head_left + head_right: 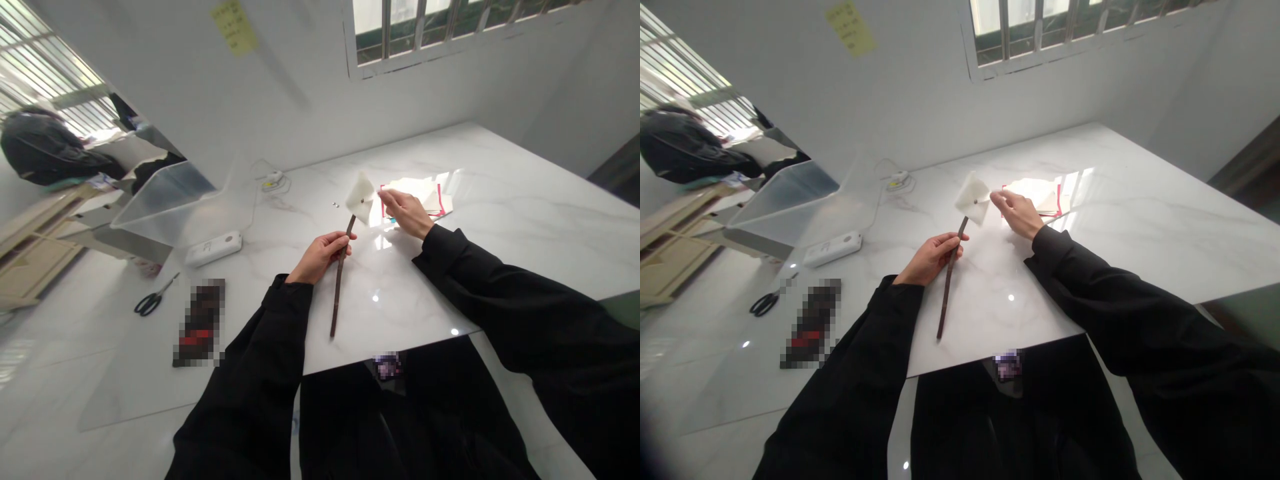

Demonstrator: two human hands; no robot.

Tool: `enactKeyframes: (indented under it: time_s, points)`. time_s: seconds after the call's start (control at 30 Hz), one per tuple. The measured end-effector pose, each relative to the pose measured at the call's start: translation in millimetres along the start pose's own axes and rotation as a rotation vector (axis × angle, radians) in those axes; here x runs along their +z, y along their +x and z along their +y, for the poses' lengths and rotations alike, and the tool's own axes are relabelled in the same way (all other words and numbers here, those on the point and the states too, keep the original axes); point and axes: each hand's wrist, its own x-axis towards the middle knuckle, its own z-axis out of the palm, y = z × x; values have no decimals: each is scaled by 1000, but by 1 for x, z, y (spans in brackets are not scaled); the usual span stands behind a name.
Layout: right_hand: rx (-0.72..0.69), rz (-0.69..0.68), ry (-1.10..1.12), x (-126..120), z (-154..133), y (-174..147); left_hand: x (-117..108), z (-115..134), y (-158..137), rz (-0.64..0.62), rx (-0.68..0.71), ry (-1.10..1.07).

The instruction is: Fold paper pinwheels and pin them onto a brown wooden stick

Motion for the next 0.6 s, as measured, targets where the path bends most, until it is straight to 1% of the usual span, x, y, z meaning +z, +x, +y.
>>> enactKeyframes:
  time_s: [0.07,0.13,0.23,0.33,0.47,0.53,0.6]
  points:
    - [67,-26,-21,0,6,3,0,0,0,10,8,-20]
    - [98,-16,-45,0,11,6,0,0,1,16,12,-40]
    - [43,23,-39,2,14,6,0,0,1,26,11,-62]
    - [-20,3,-15,6,12,4,0,1,1,46,10,-138]
    - [-66,-123,29,13,3,-4,0,3,0,128,32,-304]
    - [-84,-225,71,17,-3,-8,0,3,1,168,42,-343]
    - [-89,-357,122,21,-8,-13,1,3,2,196,46,-354]
